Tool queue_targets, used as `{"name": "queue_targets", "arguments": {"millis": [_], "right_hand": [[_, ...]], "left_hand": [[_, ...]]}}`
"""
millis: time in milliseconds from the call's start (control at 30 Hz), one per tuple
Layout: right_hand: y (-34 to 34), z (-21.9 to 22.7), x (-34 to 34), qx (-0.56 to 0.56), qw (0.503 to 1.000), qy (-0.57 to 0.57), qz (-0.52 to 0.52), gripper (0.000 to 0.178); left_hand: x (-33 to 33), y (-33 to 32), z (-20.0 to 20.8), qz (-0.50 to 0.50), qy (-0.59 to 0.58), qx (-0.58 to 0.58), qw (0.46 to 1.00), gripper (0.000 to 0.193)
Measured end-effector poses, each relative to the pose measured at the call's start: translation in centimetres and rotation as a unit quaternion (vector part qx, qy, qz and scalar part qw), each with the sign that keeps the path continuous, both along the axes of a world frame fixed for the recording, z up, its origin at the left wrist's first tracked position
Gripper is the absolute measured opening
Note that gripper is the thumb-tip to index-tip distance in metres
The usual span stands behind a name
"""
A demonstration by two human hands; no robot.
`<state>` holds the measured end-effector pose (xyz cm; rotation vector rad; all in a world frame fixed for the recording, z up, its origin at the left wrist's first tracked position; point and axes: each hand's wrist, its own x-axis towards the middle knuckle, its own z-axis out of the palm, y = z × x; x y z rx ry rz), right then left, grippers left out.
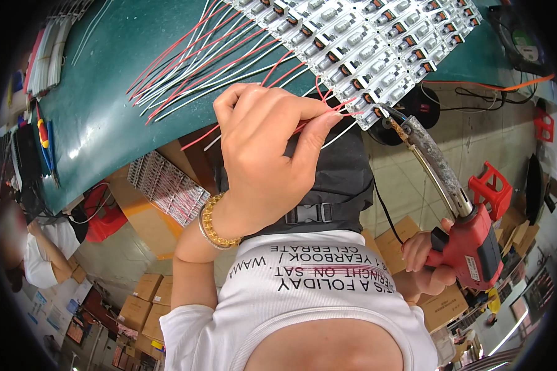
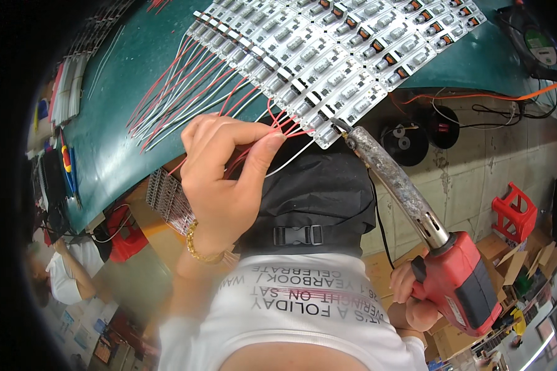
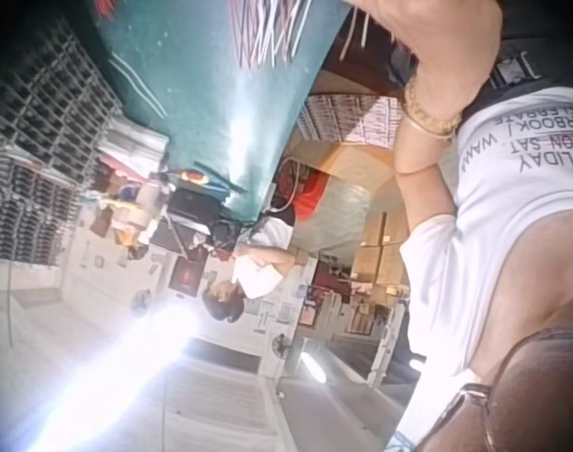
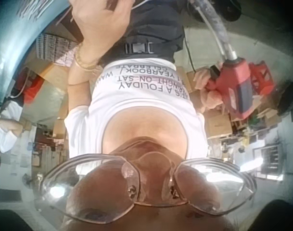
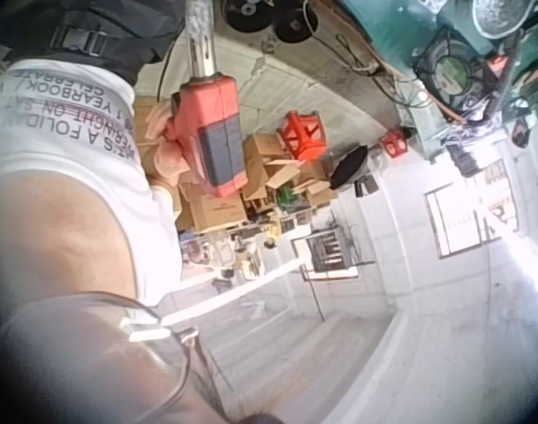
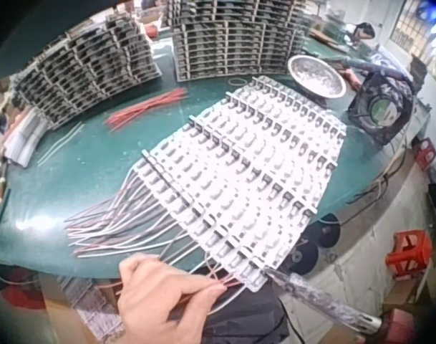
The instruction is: The person uses a soldering iron to attach red and white wires to a grid of electronic components on a workbench. They repeatedly pick up individual wires, position them on the component grid, and apply heat with the soldering iron to secure the connections. The person also handles stacks of pre-cut wires and a small metal bowl during the process.
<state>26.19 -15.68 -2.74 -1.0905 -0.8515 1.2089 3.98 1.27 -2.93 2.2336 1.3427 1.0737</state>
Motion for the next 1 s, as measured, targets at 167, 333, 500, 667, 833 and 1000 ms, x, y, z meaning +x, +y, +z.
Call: {"name": "queue_targets", "arguments": {"millis": [167, 333, 500, 667, 833, 1000], "right_hand": [[-0.6, 0.1, 0.4, -0.015, 1.0, -0.014, 0.009, 0.091], [-0.7, 0.5, 0.0, -0.07, 0.997, -0.041, 0.01, 0.086], [-0.7, 1.2, -0.5, -0.128, 0.988, -0.085, 0.002, 0.081], [-0.5, -0.1, 0.3, -0.113, 0.992, -0.003, 0.055, 0.074], [-1.3, 0.0, 0.3, -0.098, 0.993, -0.059, 0.032, 0.073], [-1.1, -0.6, 0.5, -0.052, 0.998, -0.033, 0.031, 0.081]], "left_hand": [[-0.1, -0.1, 0.7, -0.025, 0.026, -0.024, 0.999, 0.008], [-0.1, -0.4, 0.4, -0.013, 0.023, -0.006, 1.0, 0.009], [0.1, 0.0, 0.2, -0.025, 0.016, 0.014, 0.999, 0.01], [-0.5, -0.6, 0.3, -0.005, 0.031, 0.028, 0.999, 0.011], [0.1, -0.1, 0.0, -0.027, 0.032, 0.034, 0.999, 0.011], [-0.2, -0.4, 0.2, -0.018, 0.041, 0.036, 0.998, 0.012]]}}
